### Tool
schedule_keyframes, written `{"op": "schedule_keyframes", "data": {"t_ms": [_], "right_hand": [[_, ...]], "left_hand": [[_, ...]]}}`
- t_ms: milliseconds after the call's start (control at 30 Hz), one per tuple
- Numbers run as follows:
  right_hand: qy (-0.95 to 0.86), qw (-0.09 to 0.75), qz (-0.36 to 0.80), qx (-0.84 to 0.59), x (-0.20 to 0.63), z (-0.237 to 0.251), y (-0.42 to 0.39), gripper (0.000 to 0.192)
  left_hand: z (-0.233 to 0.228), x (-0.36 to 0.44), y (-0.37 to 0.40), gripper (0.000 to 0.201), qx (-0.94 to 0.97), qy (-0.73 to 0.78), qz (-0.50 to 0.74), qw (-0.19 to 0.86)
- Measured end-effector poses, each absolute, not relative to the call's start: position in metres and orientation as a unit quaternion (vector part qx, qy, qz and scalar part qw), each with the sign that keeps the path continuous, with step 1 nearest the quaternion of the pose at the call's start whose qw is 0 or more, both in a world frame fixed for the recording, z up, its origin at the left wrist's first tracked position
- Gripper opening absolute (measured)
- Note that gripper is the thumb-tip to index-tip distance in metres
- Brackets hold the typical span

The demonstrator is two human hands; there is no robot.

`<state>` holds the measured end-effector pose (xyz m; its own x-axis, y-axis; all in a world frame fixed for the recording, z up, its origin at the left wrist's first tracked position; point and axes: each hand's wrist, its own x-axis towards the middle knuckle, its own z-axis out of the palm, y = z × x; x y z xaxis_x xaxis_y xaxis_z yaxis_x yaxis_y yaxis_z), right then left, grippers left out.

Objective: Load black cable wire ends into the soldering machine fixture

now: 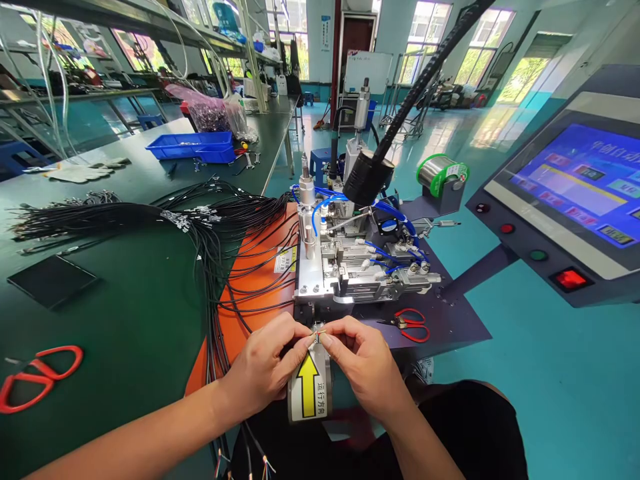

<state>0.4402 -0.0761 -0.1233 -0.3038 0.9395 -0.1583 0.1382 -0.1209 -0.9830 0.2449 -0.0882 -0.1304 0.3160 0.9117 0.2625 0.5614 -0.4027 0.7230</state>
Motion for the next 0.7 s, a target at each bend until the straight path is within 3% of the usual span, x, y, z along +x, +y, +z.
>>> {"op": "schedule_keyframes", "data": {"t_ms": [367,567,700], "right_hand": [[-0.602,0.336,0.529,-0.494,0.441,-0.123,-0.075,0.022],[-0.545,0.392,0.541,-0.507,0.425,-0.127,-0.082,0.026],[-0.536,0.436,0.473,-0.547,0.409,-0.132,-0.093,0.025]], "left_hand": [[-0.130,0.245,-0.088,0.019,0.771,0.474,0.336,0.260],[-0.128,0.246,-0.088,0.016,0.756,0.491,0.350,0.255],[-0.130,0.246,-0.088,0.015,0.745,0.502,0.352,0.263]]}}
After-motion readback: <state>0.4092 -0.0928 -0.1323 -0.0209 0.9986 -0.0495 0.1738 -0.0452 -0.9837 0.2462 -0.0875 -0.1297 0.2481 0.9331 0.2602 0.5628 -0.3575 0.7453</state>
